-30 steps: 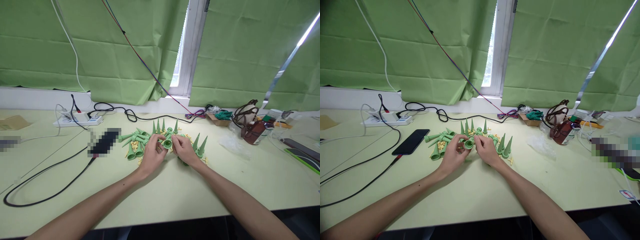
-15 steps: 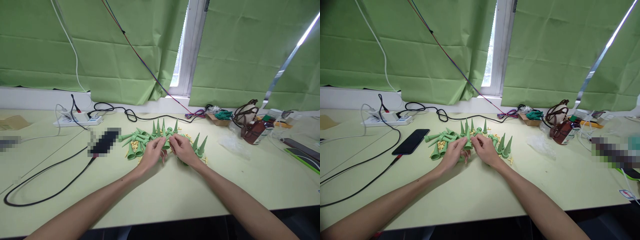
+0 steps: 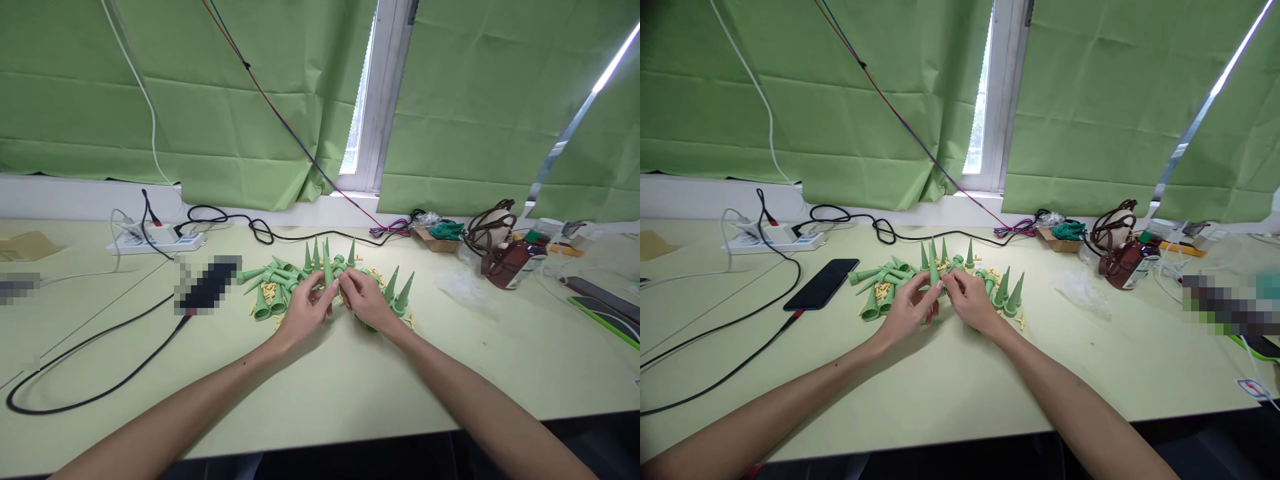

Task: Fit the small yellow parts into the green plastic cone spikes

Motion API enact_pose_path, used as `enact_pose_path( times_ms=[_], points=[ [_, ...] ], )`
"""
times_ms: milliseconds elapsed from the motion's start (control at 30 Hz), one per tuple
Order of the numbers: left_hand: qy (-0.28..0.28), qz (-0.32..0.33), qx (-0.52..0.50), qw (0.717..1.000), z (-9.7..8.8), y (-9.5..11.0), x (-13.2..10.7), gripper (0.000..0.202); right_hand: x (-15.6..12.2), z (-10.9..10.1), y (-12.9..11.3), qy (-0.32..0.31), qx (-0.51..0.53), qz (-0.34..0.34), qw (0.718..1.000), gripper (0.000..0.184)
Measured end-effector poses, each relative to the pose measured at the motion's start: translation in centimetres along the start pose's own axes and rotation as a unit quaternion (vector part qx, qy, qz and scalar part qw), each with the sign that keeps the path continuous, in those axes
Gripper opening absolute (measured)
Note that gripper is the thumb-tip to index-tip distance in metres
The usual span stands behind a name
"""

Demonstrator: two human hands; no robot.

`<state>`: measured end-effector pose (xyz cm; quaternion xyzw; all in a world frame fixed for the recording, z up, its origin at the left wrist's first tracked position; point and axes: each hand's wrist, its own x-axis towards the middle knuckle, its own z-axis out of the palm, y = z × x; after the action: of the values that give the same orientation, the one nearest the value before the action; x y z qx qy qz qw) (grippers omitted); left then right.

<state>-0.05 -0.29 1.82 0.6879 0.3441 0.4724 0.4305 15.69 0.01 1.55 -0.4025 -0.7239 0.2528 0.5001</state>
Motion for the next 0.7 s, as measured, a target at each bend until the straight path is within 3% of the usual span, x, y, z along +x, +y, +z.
enact_pose_path(
  times_ms=[333, 700],
  points=[
    [0.007, 0.000, 0.051, 0.999, 0.1, 0.2, -0.2, 0.029, 0.1, 0.0, 0.2, 0.007, 0.007, 0.000, 1.000, 0.048],
    [0.017, 0.052, 0.096, 0.994, 0.2, -0.8, -0.3, 0.019, 0.1, 0.1, 0.1, 0.018, -0.006, 0.016, 1.000, 0.060]
  ],
)
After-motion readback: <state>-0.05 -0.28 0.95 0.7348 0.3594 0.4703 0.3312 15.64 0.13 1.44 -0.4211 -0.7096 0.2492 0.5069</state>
